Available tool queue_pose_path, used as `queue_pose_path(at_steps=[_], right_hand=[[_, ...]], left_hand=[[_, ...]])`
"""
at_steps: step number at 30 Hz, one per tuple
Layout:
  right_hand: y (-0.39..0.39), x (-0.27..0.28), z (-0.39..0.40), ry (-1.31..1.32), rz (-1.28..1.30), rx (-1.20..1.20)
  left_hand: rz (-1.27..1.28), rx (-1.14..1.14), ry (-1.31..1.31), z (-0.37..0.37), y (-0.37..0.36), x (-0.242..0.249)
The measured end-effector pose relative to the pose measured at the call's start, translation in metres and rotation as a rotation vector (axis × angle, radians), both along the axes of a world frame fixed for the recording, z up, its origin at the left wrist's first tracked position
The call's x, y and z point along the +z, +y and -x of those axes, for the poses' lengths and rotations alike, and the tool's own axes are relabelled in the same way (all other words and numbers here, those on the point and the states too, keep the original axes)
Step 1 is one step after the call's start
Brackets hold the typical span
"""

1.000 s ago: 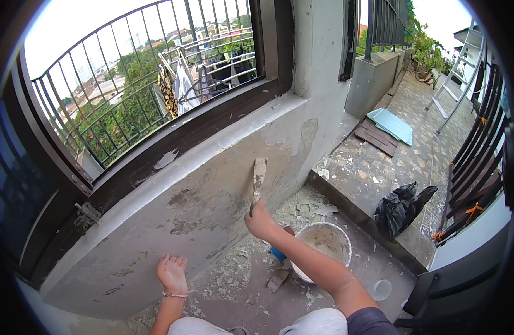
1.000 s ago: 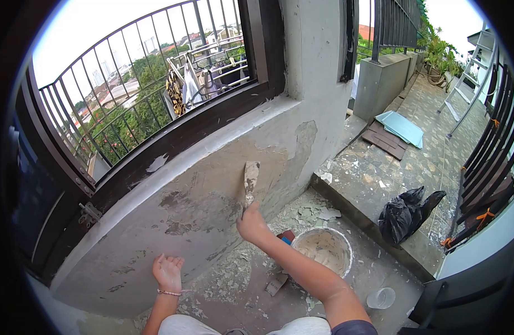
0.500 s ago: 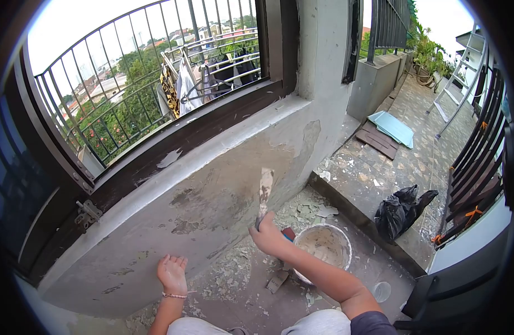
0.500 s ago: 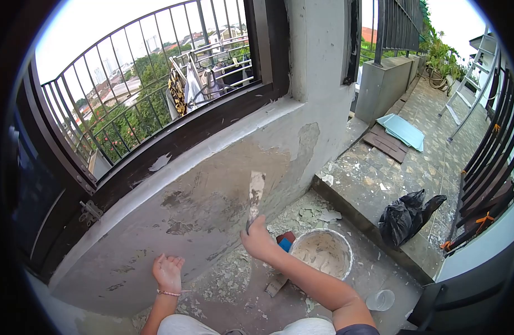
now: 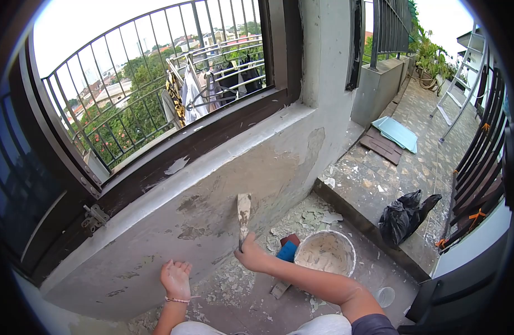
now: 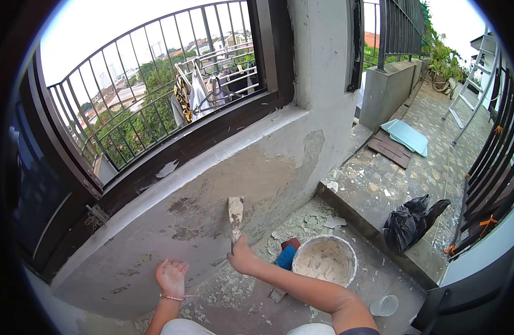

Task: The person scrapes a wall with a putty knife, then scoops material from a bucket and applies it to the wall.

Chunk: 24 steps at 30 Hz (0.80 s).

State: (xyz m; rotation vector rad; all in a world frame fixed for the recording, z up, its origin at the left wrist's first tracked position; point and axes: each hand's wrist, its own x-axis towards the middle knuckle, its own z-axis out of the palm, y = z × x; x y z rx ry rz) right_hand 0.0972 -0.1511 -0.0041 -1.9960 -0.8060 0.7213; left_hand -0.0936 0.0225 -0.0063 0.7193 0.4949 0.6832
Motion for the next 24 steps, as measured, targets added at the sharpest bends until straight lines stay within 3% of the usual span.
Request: queue_pose_path(at_steps=[3,5,8,12,15,19,24], right_hand=[[-0.013,-0.039,0.033,-0.020,0.068,0.115],[-0.029,-0.029,0.046,0.221,0.102,0.151],[-0.041,-0.028,0.031,0.206,0.019,0.103],[-0.037,0.011,-0.026,-0.061,-0.130,-0.191],[-0.026,0.043,-0.057,-0.018,-0.283,-0.293],[-0.008,0.060,-0.053,-0.067,-0.202,-0.201],[0.008,0.026,0.015,-0.096,-0.094,-0.008]], left_hand=[[0.028,0.001,-0.002,0.002,0.005,-0.003],[0.067,0.019,0.016,0.002,0.005,0.001],[0.089,0.030,0.014,0.004,0.009,-0.002],[0.141,0.060,0.014,0.000,0.006,0.003],[0.103,0.021,-0.020,-0.001,0.006,0.002],[0.118,0.022,-0.020,0.002,0.008,0.000],[0.121,0.022,-0.027,0.002,0.007,0.002]])
